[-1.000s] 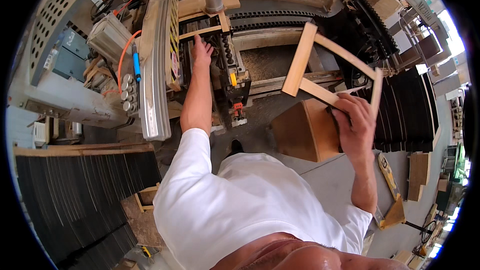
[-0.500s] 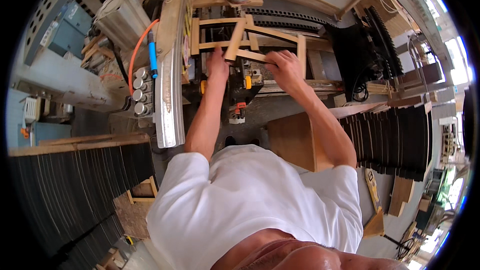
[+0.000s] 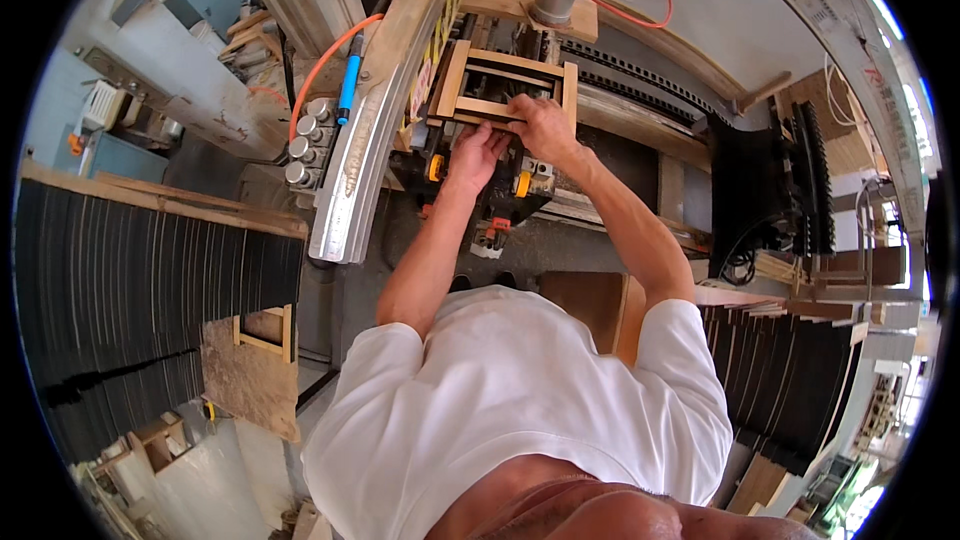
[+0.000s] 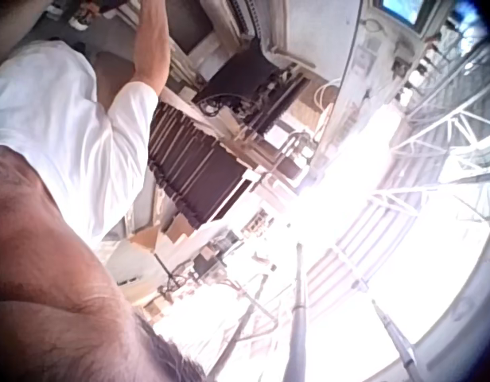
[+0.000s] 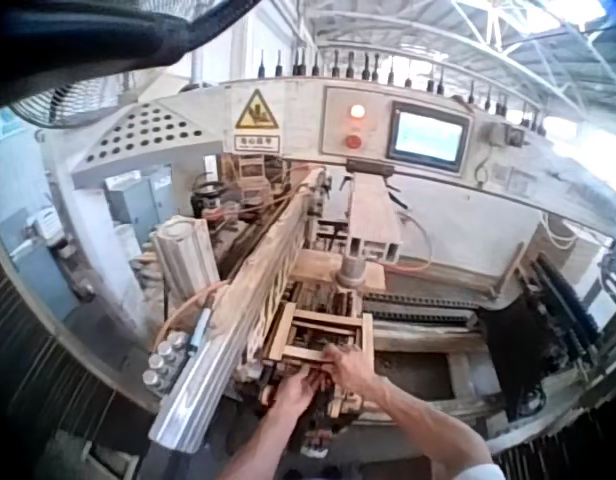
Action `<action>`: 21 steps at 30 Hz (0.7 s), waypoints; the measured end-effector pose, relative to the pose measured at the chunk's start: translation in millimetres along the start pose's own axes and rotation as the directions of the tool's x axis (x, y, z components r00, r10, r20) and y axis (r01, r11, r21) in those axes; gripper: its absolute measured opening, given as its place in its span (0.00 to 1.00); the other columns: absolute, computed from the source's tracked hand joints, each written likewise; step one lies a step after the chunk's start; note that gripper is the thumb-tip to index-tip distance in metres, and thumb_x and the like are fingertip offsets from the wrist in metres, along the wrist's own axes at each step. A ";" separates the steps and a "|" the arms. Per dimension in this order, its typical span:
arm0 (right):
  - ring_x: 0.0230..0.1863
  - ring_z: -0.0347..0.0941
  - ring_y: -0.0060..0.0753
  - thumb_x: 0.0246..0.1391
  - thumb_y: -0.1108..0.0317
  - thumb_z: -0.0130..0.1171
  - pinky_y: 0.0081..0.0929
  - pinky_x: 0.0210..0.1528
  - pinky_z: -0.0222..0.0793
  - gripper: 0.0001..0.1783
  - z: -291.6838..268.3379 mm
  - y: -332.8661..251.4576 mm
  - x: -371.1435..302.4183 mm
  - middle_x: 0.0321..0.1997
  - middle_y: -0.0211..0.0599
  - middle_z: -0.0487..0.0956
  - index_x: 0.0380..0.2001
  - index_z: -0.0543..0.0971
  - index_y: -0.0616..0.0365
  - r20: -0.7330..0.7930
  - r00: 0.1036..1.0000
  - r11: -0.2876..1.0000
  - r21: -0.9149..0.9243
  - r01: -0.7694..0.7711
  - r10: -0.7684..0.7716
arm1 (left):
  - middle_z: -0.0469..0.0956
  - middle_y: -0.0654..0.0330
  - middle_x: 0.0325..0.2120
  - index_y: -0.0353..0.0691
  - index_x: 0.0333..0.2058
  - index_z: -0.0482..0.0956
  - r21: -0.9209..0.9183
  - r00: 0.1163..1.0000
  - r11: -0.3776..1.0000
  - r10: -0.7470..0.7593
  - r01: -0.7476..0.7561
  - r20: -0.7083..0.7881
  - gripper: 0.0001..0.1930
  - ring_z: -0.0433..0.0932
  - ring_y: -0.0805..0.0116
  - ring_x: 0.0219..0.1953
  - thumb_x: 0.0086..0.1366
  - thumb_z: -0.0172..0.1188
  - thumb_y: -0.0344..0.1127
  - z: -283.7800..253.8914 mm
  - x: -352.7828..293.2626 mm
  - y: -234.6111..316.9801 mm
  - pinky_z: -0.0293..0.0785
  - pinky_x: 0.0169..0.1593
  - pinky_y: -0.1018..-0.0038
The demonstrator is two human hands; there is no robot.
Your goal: The person repeatedly picks up small wooden frames from a stack, places them into a jig on a machine, and then removes them to place them on a nearby surface. The person handles the frames one at a time in a continuous loop throughout the clip.
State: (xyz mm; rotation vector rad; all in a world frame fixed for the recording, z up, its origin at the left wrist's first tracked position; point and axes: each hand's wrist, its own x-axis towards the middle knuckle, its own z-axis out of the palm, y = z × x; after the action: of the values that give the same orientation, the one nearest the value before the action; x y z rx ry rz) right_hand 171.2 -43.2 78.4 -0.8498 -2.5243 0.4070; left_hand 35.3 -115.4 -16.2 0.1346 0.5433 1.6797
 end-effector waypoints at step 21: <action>0.42 0.75 0.55 0.43 0.73 0.60 0.45 0.44 0.71 0.15 44.8 78.8 104.1 0.36 0.49 0.80 0.38 0.76 0.57 0.015 0.989 0.982 0.113 -0.150 0.149 | 0.73 0.55 0.53 0.38 0.55 0.68 0.127 0.950 0.989 0.115 -0.080 -0.291 0.17 0.70 0.55 0.58 0.69 0.50 0.27 -31.8 -274.9 3.5 0.69 0.61 0.60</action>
State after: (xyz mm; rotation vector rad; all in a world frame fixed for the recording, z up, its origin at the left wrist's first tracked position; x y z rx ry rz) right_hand 113.9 76.6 40.7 -0.9983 -2.4252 0.5967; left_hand 72.5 -387.7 16.2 -0.0113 0.8724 1.7777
